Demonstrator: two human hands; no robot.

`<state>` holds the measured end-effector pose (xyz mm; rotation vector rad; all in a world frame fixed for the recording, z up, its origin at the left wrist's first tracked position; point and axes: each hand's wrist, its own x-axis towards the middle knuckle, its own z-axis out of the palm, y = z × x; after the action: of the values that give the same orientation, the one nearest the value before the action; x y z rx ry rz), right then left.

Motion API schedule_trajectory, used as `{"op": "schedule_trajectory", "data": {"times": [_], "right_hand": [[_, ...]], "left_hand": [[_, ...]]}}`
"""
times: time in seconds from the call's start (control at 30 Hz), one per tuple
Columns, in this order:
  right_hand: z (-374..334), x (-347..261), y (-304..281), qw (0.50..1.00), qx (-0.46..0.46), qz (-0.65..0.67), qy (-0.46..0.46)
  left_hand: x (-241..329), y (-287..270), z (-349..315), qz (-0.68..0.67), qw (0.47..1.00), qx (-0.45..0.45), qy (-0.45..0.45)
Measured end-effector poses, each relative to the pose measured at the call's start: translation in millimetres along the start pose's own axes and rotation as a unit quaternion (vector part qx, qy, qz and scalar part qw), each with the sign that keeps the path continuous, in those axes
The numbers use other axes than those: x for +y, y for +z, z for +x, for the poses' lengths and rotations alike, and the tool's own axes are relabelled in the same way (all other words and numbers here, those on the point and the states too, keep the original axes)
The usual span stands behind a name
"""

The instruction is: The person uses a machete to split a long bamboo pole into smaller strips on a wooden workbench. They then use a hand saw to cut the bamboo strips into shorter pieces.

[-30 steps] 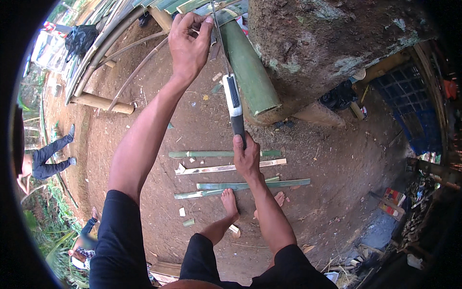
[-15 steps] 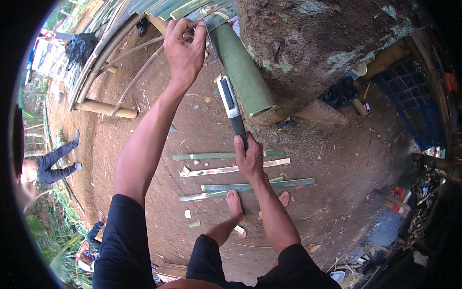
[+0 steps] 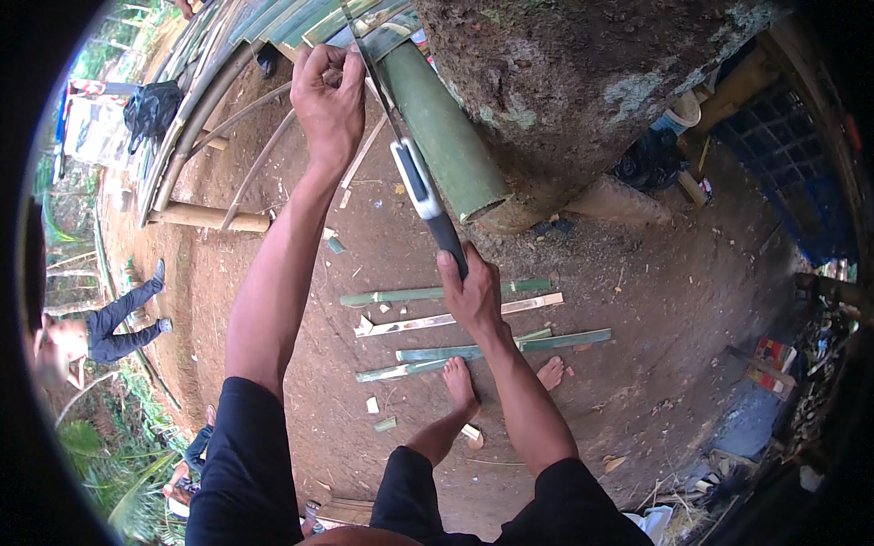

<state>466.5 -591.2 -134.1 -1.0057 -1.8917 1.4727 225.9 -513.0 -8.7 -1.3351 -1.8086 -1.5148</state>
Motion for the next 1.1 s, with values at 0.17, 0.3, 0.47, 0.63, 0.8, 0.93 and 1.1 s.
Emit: {"op": "schedule_trajectory", "data": {"times": [0.17, 0.3, 0.47, 0.63, 0.8, 0.93, 1.1], "right_hand": [[-11.1, 6.6, 0.1, 1.0, 0.001, 0.01, -0.004], [-2.1, 2.0, 3.6, 0.999, -0.016, 0.028, 0.012], [4.3, 19.7, 13.7, 0.993, -0.06, 0.088, -0.043], [24.9, 36.5, 32.0, 0.986, -0.005, 0.109, -0.126], [53.0, 64.3, 36.9, 0.978, -0.027, 0.133, -0.159], [57.5, 73.9, 45.2, 0.979, 0.001, 0.1, -0.179], [47.7, 72.7, 41.3, 0.983, 0.018, 0.056, -0.176]], "left_hand": [[-0.1, -1.1, 0.5, -0.014, 0.999, -0.007, -0.034], [0.8, -1.1, -3.6, -0.026, 0.998, -0.026, -0.043], [1.6, -6.7, -2.1, 0.035, 0.998, -0.053, -0.001], [-15.8, -12.2, 4.4, 0.007, 0.997, -0.043, 0.064], [-20.2, -3.0, 10.5, -0.011, 0.996, -0.067, 0.063], [-29.0, -1.5, 11.3, -0.044, 0.995, -0.085, -0.003], [-30.2, 2.7, 3.9, 0.014, 0.993, 0.0, 0.12]]}}
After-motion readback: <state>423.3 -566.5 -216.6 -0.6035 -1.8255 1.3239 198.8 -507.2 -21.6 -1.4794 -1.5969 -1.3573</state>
